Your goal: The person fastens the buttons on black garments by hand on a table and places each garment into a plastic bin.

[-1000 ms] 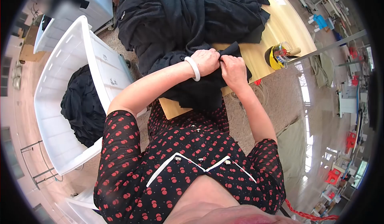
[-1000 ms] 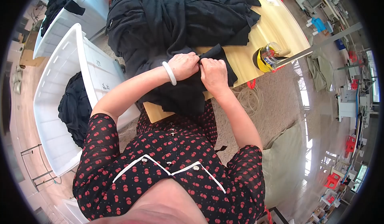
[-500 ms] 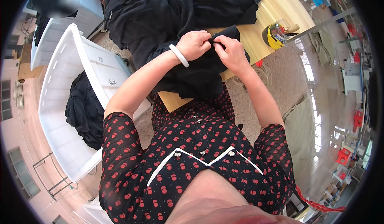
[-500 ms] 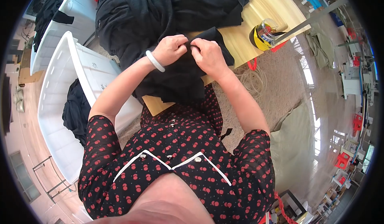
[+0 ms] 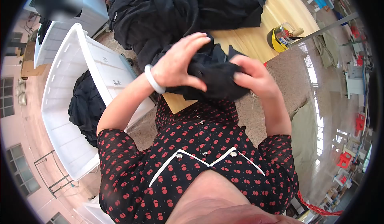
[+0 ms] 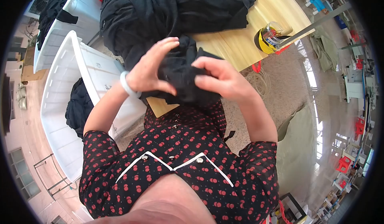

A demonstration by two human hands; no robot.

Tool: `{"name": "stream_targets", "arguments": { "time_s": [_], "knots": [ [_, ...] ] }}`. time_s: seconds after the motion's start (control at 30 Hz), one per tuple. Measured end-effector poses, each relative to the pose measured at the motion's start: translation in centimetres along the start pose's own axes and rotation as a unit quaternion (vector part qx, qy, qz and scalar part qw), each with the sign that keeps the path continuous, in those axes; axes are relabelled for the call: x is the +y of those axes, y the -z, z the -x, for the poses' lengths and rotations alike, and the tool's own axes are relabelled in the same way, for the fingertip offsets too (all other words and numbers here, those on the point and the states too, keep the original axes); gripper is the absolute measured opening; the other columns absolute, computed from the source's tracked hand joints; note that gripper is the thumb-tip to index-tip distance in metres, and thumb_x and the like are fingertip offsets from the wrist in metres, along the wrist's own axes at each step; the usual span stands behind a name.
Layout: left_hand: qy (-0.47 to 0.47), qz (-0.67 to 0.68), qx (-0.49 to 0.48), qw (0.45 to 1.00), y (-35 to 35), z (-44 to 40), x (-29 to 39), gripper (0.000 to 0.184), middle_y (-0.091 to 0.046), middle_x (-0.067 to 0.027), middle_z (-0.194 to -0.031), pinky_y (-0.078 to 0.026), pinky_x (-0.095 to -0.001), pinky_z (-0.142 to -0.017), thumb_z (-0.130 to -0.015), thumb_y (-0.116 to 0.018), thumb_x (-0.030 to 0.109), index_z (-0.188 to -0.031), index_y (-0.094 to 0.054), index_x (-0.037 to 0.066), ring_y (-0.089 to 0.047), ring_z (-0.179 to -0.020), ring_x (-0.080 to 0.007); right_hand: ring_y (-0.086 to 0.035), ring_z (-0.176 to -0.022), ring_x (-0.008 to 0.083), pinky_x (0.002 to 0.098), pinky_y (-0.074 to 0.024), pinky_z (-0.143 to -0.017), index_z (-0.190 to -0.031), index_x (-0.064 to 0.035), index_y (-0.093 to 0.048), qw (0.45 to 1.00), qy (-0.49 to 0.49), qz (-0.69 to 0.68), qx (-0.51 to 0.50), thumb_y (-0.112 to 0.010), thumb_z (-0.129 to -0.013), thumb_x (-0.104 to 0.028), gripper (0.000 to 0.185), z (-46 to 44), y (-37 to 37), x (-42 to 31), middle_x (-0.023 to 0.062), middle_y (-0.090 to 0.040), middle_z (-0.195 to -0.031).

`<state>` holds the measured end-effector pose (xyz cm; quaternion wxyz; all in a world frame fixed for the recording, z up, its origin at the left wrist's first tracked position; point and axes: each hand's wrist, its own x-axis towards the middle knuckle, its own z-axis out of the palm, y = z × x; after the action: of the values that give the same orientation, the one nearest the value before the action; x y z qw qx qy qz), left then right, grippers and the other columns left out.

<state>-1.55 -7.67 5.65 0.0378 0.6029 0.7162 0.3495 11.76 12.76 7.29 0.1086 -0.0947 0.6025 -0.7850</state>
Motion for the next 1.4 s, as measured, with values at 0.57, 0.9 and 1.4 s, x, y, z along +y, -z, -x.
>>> {"name": "stream_targets", "arguments": {
  "time_s": [0.57, 0.9, 1.4],
  "knots": [
    [0.201, 0.109, 0.676, 0.7, 30.5, 20.0, 1.9, 0.043, -0.049, -0.0167, -0.126, -0.044, -0.0435, -0.095, -0.089, -0.04, 0.022, -0.126, -0.046, 0.001, -0.049, -0.114, -0.0296, -0.055, -0.073, 0.0075, 0.0226, -0.0456, -0.068, -0.102, -0.0033, -0.058, 0.953, 0.042, 0.204, 0.221, -0.056, -0.088, -0.018, 0.021, -10.0, 8.3, 3.9, 0.0028, -0.061, -0.086],
    [0.543, -0.185, 0.777, 0.262, 34.5, 35.2, 13.5, 0.044, -0.054, -0.0208, -0.116, -0.045, -0.0386, -0.092, -0.085, -0.049, 0.032, -0.115, -0.056, 0.0, -0.054, -0.103, -0.0274, -0.051, -0.105, 0.0342, 0.0437, -0.0416, -0.089, -0.113, -0.0079, -0.052, 0.632, 0.125, 0.677, 0.356, -0.047, -0.077, -0.01, 0.037, -23.7, 15.7, 2.8, 0.0153, -0.054, -0.11],
    [0.17, -0.287, 0.168, 0.928, 10.1, 5.9, -12.0, 0.085, -0.035, -0.0203, -0.133, -0.029, -0.0391, -0.103, -0.061, -0.079, 0.02, -0.132, -0.033, 0.006, -0.034, -0.124, -0.0355, -0.055, -0.075, 0.0311, 0.0378, -0.0452, -0.065, -0.089, -0.0039, -0.057, 0.73, 0.255, 0.59, 0.231, -0.06, -0.069, 0.005, 0.022, -9.0, 5.6, 6.7, 0.0115, -0.053, -0.08]
  ]
}}
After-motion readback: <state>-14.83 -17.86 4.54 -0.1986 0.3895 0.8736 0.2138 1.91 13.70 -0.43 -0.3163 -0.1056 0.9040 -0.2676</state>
